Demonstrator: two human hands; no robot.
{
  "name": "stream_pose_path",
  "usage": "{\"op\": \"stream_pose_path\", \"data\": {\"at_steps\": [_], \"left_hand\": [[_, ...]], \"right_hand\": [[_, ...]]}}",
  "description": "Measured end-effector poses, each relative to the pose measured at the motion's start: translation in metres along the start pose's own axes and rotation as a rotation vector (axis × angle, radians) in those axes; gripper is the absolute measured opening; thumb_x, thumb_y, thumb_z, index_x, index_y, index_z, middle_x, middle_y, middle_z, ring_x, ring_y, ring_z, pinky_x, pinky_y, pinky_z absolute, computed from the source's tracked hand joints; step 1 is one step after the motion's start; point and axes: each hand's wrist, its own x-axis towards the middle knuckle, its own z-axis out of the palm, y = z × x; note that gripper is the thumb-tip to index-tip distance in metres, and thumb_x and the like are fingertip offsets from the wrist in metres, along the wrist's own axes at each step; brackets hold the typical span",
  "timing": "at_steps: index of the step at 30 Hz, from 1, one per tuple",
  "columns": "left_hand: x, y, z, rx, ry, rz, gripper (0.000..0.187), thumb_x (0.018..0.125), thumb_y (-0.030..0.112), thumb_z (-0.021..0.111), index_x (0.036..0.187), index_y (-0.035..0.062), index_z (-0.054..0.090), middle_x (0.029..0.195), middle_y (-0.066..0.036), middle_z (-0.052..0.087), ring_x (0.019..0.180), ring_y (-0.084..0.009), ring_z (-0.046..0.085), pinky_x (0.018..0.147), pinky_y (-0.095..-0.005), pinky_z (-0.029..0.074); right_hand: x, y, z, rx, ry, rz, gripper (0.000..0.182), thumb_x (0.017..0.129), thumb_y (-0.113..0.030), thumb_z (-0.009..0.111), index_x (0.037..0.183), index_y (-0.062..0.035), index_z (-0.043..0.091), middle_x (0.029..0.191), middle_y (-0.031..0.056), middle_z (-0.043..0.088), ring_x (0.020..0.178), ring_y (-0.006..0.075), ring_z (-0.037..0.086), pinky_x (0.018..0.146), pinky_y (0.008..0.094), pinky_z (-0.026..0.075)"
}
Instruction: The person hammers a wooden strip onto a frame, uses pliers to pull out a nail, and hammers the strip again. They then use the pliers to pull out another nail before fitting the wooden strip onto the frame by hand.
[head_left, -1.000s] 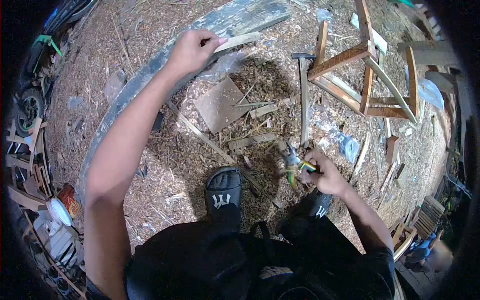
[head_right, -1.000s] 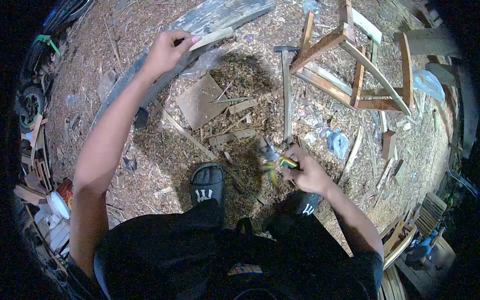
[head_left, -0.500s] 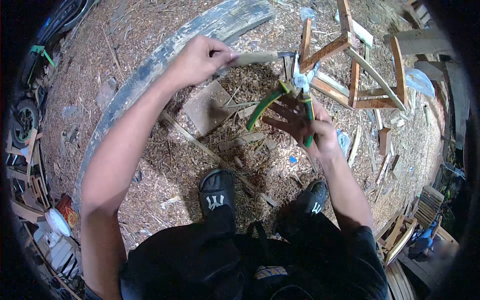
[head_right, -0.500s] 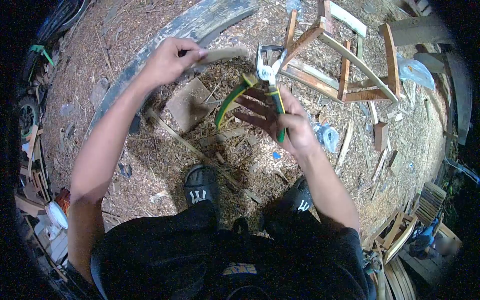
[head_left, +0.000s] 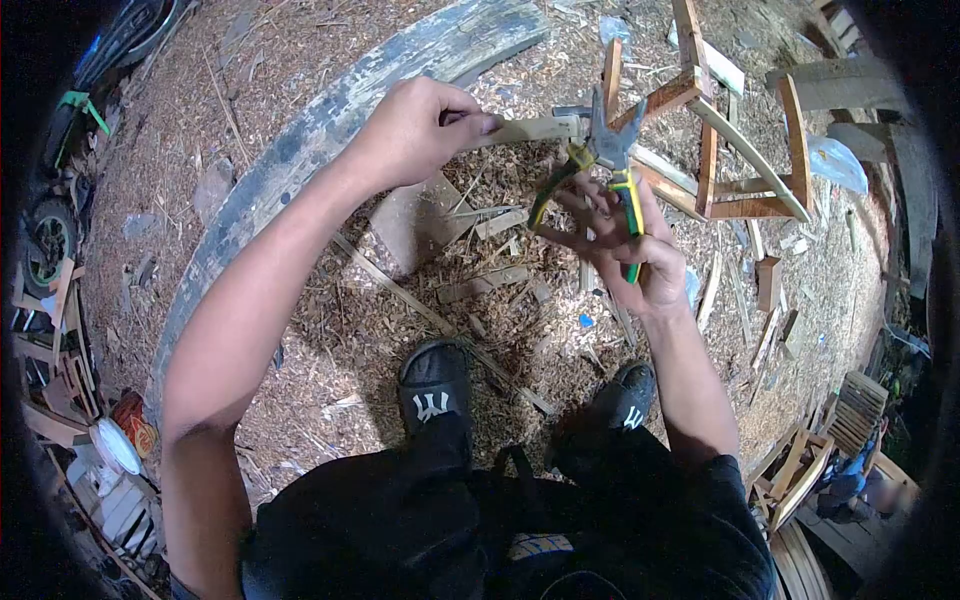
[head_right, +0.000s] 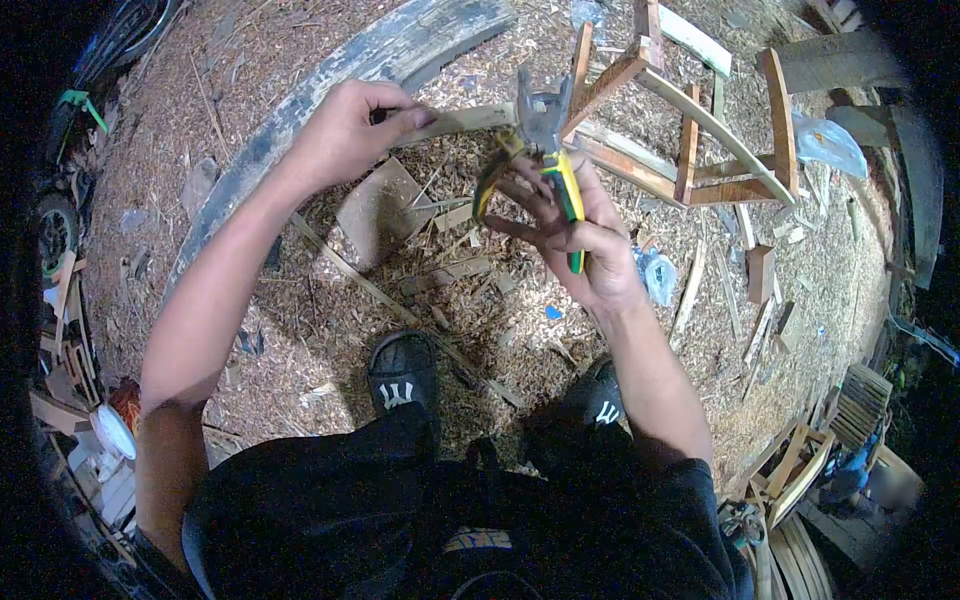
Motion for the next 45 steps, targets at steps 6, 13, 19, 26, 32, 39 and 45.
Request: {"op": "stream_pose_path", "data": {"at_steps": [6, 13, 19, 26, 32, 39, 45], "left_hand": [[0.003, 0.007, -0.003, -0.004, -0.045, -0.108, 0.024, 0.097, 0.028, 0.072, 0.101, 0.0046, 0.079, 0.069, -0.008, 0.065, 0.064, -0.0121, 0.054, 0.062, -0.0349, 0.047], [0.002, 0.014, -0.006, 0.04, -0.085, -0.152, 0.026, 0.098, 0.029, 0.071, 0.103, 0.0053, 0.079, 0.065, -0.004, 0.062, 0.059, -0.01, 0.05, 0.057, -0.034, 0.044], [-0.002, 0.019, 0.003, -0.023, -0.026, -0.068, 0.025, 0.098, 0.028, 0.07, 0.104, 0.0054, 0.079, 0.068, -0.006, 0.066, 0.061, -0.0137, 0.054, 0.058, -0.0368, 0.045], [-0.005, 0.021, 0.007, -0.033, -0.076, -0.113, 0.028, 0.097, 0.027, 0.07, 0.1, -0.0006, 0.077, 0.074, -0.013, 0.068, 0.064, -0.0188, 0.058, 0.065, -0.0392, 0.047], [-0.006, 0.018, 0.014, -0.032, -0.061, -0.124, 0.031, 0.098, 0.028, 0.069, 0.098, -0.0024, 0.077, 0.075, -0.014, 0.069, 0.068, -0.0193, 0.06, 0.069, -0.0403, 0.049], [-0.005, 0.032, 0.002, -0.03, -0.089, -0.167, 0.031, 0.098, 0.028, 0.07, 0.099, -0.0022, 0.077, 0.077, -0.014, 0.071, 0.069, -0.0171, 0.064, 0.068, -0.0384, 0.051], [-0.003, 0.014, 0.013, -0.062, 0.011, -0.098, 0.029, 0.098, 0.027, 0.069, 0.1, -0.0008, 0.077, 0.07, -0.012, 0.067, 0.062, -0.0136, 0.061, 0.061, -0.0362, 0.049]], "right_hand": [[0.0, -0.01, 0.005, -0.047, 0.146, -0.046, 0.09, 0.059, -0.003, 0.051, 0.147, -0.01, 0.037, 0.153, 0.0283, 0.045, 0.145, 0.0355, 0.041, 0.121, 0.0551, 0.023], [0.0, -0.004, -0.008, -0.163, 0.158, -0.033, 0.068, 0.062, 0.002, 0.051, 0.129, -0.0082, 0.046, 0.137, 0.0201, 0.058, 0.132, 0.03, 0.054, 0.104, 0.035, 0.043], [0.0, 0.001, 0.0, -1.103, 0.43, -0.004, 0.047, 0.073, 0.012, 0.048, 0.114, -0.0092, 0.045, 0.1, 0.0076, 0.055, 0.098, 0.0204, 0.057, 0.082, 0.0327, 0.044], [-0.004, 0.013, -0.018, -1.756, 0.377, -0.388, 0.049, 0.069, 0.007, 0.062, 0.114, -0.0052, 0.047, 0.112, 0.0213, 0.043, 0.102, 0.0398, 0.05, 0.087, 0.0466, 0.045], [-0.001, 0.011, -0.017, -0.851, 0.329, -0.045, 0.044, 0.078, 0.014, 0.048, 0.117, -0.0059, 0.047, 0.119, 0.0116, 0.058, 0.115, 0.0242, 0.059, 0.091, 0.0426, 0.053], [-0.001, 0.014, -0.023, 0.058, 0.119, -0.11, 0.075, 0.071, -0.01, 0.057, 0.144, -0.0141, 0.043, 0.154, 0.0253, 0.042, 0.149, 0.0429, 0.032, 0.113, 0.0706, 0.028], [0.002, 0.015, -0.022, 0.076, 0.065, -0.096, 0.093, 0.069, -0.039, 0.066, 0.155, -0.0192, 0.038, 0.159, 0.0245, 0.035, 0.149, 0.0424, 0.029, 0.118, 0.0691, 0.016]]}}
